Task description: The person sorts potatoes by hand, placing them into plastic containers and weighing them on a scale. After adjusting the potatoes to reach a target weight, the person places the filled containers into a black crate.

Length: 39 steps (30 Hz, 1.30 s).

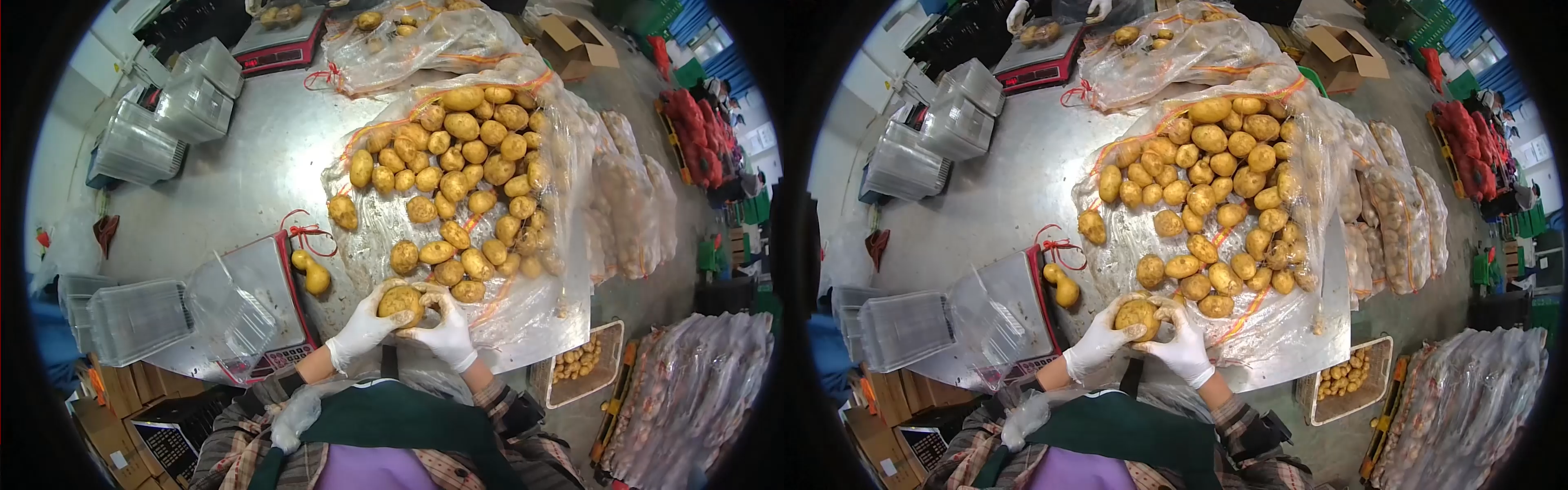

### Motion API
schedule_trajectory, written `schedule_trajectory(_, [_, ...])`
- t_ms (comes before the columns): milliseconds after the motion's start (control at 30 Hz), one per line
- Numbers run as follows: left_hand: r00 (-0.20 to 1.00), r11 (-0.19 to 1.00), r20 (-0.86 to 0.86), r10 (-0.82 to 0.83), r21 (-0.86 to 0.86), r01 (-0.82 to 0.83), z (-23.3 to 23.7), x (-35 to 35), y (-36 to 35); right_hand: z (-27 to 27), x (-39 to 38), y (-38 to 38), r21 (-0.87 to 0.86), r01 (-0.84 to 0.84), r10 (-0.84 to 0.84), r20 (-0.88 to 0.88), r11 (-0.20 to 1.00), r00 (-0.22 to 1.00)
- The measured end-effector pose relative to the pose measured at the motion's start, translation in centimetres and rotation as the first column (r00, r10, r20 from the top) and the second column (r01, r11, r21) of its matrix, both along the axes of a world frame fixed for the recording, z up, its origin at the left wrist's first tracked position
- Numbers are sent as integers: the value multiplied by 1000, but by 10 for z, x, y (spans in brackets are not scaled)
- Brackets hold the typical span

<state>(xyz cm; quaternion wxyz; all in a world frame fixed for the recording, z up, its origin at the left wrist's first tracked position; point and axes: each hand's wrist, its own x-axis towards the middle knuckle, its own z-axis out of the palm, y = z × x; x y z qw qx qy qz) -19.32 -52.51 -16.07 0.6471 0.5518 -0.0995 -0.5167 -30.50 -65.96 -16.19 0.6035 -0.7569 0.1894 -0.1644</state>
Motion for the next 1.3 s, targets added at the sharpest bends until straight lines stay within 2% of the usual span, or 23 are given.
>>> schedule_trajectory(67, [1000, 999, -4, 9, -32, -9, -3, -1, 1, -6, -2, 5, -87, 50, -44, 69, 995, 997])
schedule_trajectory(167, [947, 993, -299, 121, 28, -118, -1, 2, 0, -17, 0, 20, -165, 161, -138, 145, 973, 980])
schedule_trajectory(267, [873, 981, -459, 165, -12, -191, -1, 7, 0, -8, 10, 8, -74, 134, -128, 82, 988, 988])
schedule_trajectory(300, [887, 981, -433, 162, -27, -192, 2, 11, 0, -13, 13, -5, -169, 112, -87, 149, 979, 985])
schedule_trajectory(333, [900, 980, -406, 160, -43, -193, 7, 20, -1, -13, 17, -18, -4, 92, -91, 83, 996, 992])
schedule_trajectory(367, [912, 979, -378, 160, -58, -195, 9, 30, -1, -19, 27, -36, -38, 144, -141, 84, 989, 987])
schedule_trajectory(400, [883, 969, -431, 188, -66, -239, 8, 42, 1, -24, 37, -55, 2, 222, -221, -47, 975, 974])
schedule_trajectory(467, [861, 955, -436, 263, -12, -298, 12, 63, 7, -33, 69, -96, -301, 320, -374, -144, 899, 916])
schedule_trajectory(500, [799, 934, -498, 337, 72, -349, 8, 74, 7, -49, 82, -118, -447, 280, -386, -164, 849, 908])
schedule_trajectory(600, [754, 923, -550, 360, 93, -373, 4, 93, 6, -73, 131, -145, -528, 279, -449, -225, 802, 865])
schedule_trajectory(700, [881, 955, -375, 290, 53, -292, 0, 93, -5, -66, 153, -154, -575, 115, -402, -402, 810, 823])
schedule_trajectory(767, [933, 976, -287, 216, 68, -205, -6, 88, -5, -69, 141, -164, -141, 175, -212, -315, 974, 925])
schedule_trajectory(833, [948, 989, -282, 147, 46, -139, 1, 81, -12, -79, 120, -165, 260, 118, -83, -143, 958, 986])
schedule_trajectory(867, [952, 993, -283, 117, 38, -111, 3, 74, -14, -60, 106, -151, 419, 10, 15, -57, 908, 998])
schedule_trajectory(900, [948, 997, -309, 73, -3, -77, 2, 71, -15, -46, 93, -133, 739, -73, 70, 35, 669, 997])
schedule_trajectory(933, [967, 997, -247, 57, -39, -68, 2, 65, -18, -31, 82, -111, 862, -158, 26, 166, 482, 986])
schedule_trajectory(967, [982, 996, -184, 42, -74, -56, 2, 58, -21, -34, 71, -95, 867, -233, 39, 240, 440, 970])
schedule_trajectory(1000, [993, 993, -118, 28, -108, -40, 9, 52, -27, -35, 62, -80, 930, -244, 48, 240, 276, 970])
schedule_trajectory(1067, [997, 998, -69, 31, -50, -34, 24, 40, -28, -23, 49, -53, 919, -321, 94, 307, 227, 947])
schedule_trajectory(1100, [999, 998, -38, 30, -50, -31, 26, 36, -26, -26, 44, -43, 852, -319, 160, 278, 415, 947])
schedule_trajectory(1233, [992, 999, -118, 38, -23, -41, 43, 28, -8, -7, 32, -26, 684, -319, 272, 180, 656, 945])
schedule_trajectory(1267, [990, 999, -136, 42, -11, -44, 46, 26, -3, 0, 30, -24, 677, -281, 304, 88, 681, 949])
schedule_trajectory(1300, [998, 999, 51, 48, 3, -48, 46, 23, 0, 10, 27, -22, 664, -243, 330, -5, 707, 944])
